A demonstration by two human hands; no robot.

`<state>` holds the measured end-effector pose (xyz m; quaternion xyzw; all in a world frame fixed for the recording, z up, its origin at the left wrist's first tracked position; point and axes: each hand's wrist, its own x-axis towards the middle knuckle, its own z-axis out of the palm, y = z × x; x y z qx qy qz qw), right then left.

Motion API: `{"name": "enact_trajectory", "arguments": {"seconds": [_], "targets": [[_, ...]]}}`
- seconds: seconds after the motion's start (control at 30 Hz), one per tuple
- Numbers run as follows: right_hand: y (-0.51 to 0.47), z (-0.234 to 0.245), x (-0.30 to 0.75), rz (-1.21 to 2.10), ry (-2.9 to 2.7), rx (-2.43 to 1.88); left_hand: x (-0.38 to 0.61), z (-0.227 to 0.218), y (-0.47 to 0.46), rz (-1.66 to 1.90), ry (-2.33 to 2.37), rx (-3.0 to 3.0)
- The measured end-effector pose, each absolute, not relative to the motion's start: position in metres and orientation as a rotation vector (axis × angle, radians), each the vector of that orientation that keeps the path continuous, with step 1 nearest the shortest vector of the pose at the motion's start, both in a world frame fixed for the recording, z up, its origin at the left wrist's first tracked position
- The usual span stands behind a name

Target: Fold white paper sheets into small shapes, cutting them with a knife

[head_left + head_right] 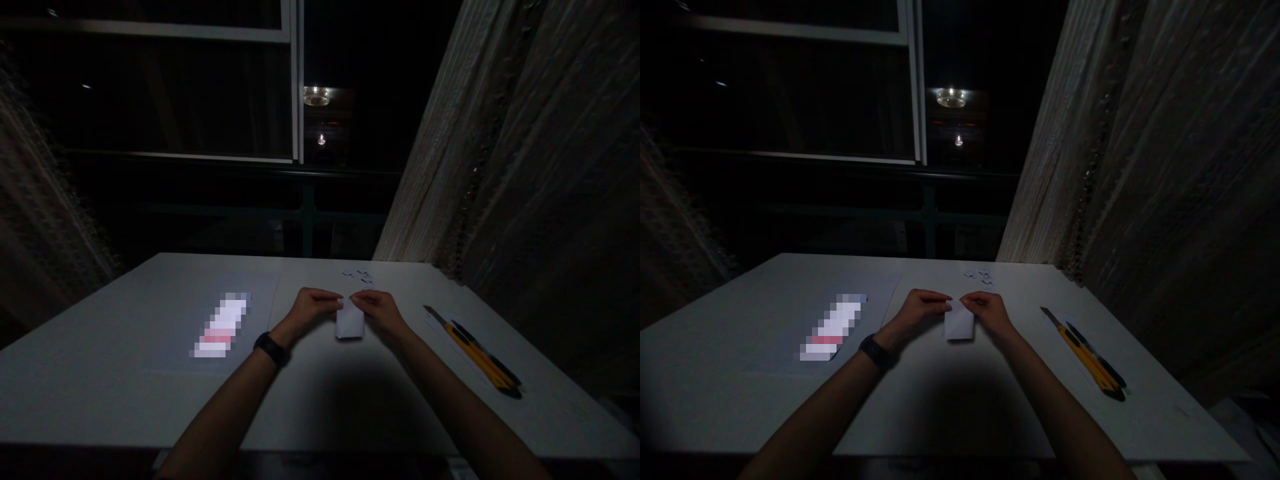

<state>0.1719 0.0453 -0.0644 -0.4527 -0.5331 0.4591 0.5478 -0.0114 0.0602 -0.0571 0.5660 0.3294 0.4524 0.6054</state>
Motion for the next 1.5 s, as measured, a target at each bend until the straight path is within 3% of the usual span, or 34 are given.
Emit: {"name": "enact_trajectory", "arguments": {"seconds": [0.8, 1.3, 1.5], "targets": [[0.042, -0.068, 0.166, 1.145, -1.208, -1.024, -0.013, -0.056, 0.059, 1.072, 0.645, 1.393], [0.046, -0.074, 0.166, 0.836, -1.224, -1.174, -0.006, -0.060, 0.062, 1.144, 0.873, 1.365], [0.042, -0.075, 0.162, 0.551, -1.274, -1.264, 0.001, -0.069, 0.059, 1.224, 0.955, 1.497]]}}
